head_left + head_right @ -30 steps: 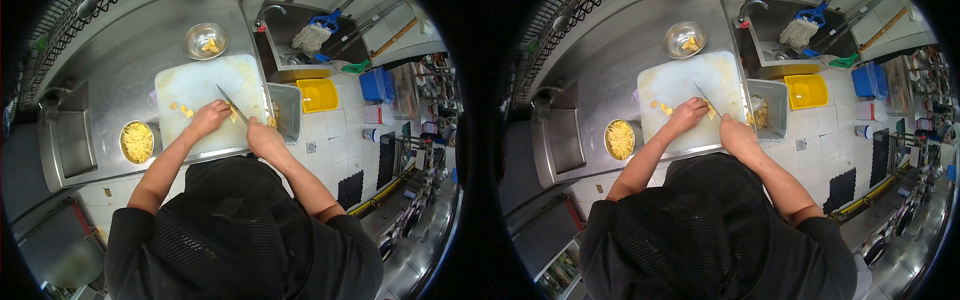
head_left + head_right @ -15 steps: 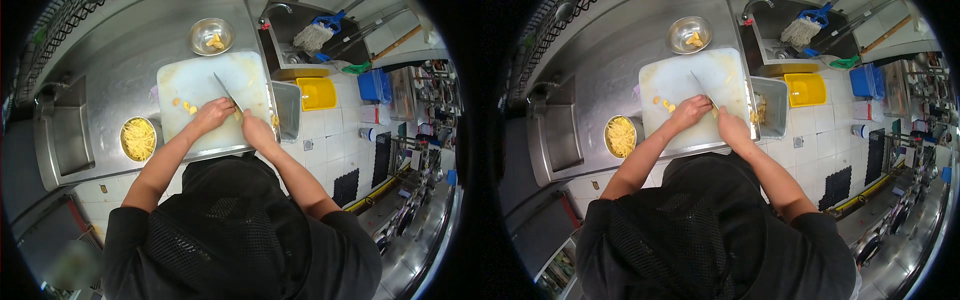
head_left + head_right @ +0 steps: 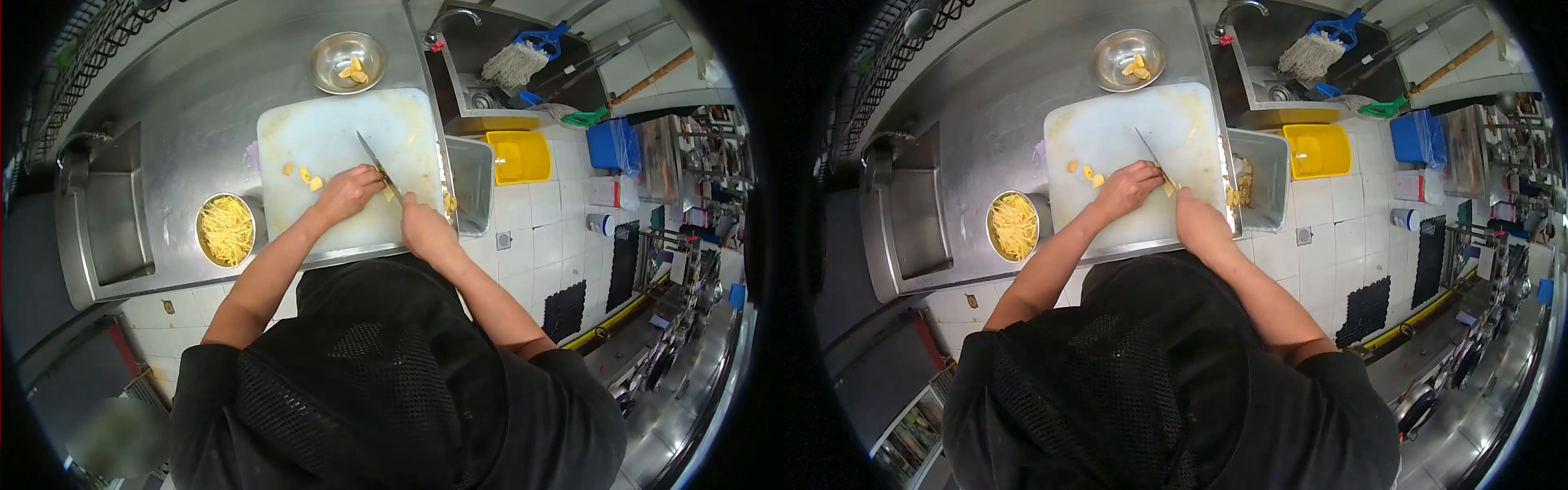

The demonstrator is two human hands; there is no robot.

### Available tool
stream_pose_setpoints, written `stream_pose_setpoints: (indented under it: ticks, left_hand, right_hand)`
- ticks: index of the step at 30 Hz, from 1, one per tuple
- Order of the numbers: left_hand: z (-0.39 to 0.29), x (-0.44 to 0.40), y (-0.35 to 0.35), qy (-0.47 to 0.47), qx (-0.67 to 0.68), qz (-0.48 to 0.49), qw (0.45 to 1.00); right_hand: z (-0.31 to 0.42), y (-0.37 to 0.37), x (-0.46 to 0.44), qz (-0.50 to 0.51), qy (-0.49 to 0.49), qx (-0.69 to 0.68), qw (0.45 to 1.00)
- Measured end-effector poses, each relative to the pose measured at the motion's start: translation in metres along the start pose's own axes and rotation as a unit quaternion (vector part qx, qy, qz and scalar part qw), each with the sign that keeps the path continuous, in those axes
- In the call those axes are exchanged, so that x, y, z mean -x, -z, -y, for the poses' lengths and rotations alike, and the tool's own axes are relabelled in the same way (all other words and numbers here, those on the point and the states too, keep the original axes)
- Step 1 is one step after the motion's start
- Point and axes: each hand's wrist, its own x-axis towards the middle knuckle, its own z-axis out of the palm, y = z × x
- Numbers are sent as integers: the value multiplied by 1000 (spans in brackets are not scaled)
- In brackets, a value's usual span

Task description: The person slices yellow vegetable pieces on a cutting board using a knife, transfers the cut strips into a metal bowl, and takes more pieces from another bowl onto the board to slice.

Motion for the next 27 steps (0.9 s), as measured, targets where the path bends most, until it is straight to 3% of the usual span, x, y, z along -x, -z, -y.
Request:
stream_pose_setpoints:
  ticks: [5, 7, 9, 13, 19, 25, 27]
  left_hand:
    - [-7, 3, 2, 5, 20, -13, 1000]
    - [-1, -6, 4, 10, 25, -24, 999]
    - [-4, -1, 2, 16, 15, -10, 1000]
    - [-5, 2, -2, 10, 11, -31, 999]
    - [-2, 1, -1, 8, 5, -22, 1000]
    - [1, -4, 2, 1, 7, -18, 1000]
    - [-3, 1, -1, 5, -2, -23, 1000]
  right_hand:
    - [4, 4, -31, -5, -2, -16, 1000]
    - [-5, -2, -16, -46, 44, -30, 998]
    - [3, 6, 8, 28, -21, 15, 999]
    - [-2, -8, -29, -34, 25, -33, 999]
    - [-1, -6, 5, 4, -13, -16, 1000]
    - [0, 9, -12, -25, 28, -54, 998]
    - [5, 3, 9, 28, -37, -24, 999]
